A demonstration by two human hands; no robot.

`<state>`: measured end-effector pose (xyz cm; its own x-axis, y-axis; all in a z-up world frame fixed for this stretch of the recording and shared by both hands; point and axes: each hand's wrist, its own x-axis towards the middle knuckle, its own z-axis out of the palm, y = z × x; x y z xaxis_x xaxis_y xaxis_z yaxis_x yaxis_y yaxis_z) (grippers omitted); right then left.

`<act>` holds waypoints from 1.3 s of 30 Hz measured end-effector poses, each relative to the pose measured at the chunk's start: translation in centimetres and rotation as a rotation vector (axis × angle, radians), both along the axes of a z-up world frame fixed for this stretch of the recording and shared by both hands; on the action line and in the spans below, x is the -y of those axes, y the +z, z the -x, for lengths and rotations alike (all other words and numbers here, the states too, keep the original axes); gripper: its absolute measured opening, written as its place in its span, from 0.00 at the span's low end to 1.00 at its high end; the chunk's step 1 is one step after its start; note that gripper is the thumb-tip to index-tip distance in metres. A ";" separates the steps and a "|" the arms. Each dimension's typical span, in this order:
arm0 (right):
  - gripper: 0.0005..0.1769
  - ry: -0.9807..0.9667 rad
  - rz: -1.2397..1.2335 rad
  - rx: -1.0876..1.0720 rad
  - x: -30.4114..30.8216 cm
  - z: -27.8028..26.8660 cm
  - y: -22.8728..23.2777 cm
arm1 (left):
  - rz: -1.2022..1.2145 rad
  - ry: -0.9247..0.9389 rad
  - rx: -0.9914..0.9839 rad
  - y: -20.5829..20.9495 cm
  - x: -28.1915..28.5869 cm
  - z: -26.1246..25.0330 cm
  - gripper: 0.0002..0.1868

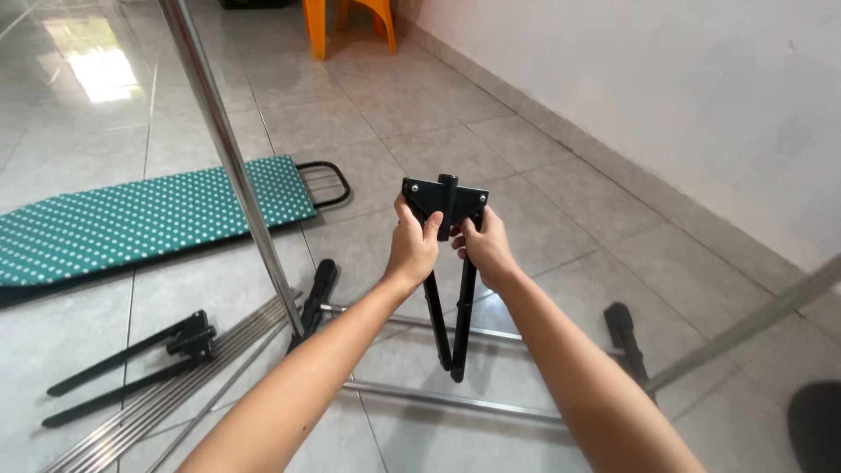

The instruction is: The person assembles a metal frame by inserting multiple metal rods into black plastic connectors and attaching a black plastic top bracket. The person works on a tiled floor, handling rods and connectors by hand to build the structure.

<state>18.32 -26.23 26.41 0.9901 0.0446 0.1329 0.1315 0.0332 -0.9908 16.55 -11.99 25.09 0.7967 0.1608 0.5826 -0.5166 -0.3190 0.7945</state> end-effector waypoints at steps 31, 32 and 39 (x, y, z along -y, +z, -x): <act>0.08 0.490 0.122 0.274 -12.0 -18.1 32.8 | -0.177 0.318 -0.038 33.7 -13.9 -10.3 0.29; 0.08 0.510 0.132 0.297 -12.3 -18.2 33.6 | -0.217 0.338 0.077 34.5 -14.3 -10.3 0.29; 0.15 0.556 0.174 0.416 -14.5 -18.4 36.2 | -0.194 0.342 0.065 38.4 -15.7 -7.1 0.32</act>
<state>36.76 -11.75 62.59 0.6835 0.5824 0.4399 0.5091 0.0514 -0.8591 23.68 3.68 63.53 0.6770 0.2922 0.6755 -0.4015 -0.6226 0.6717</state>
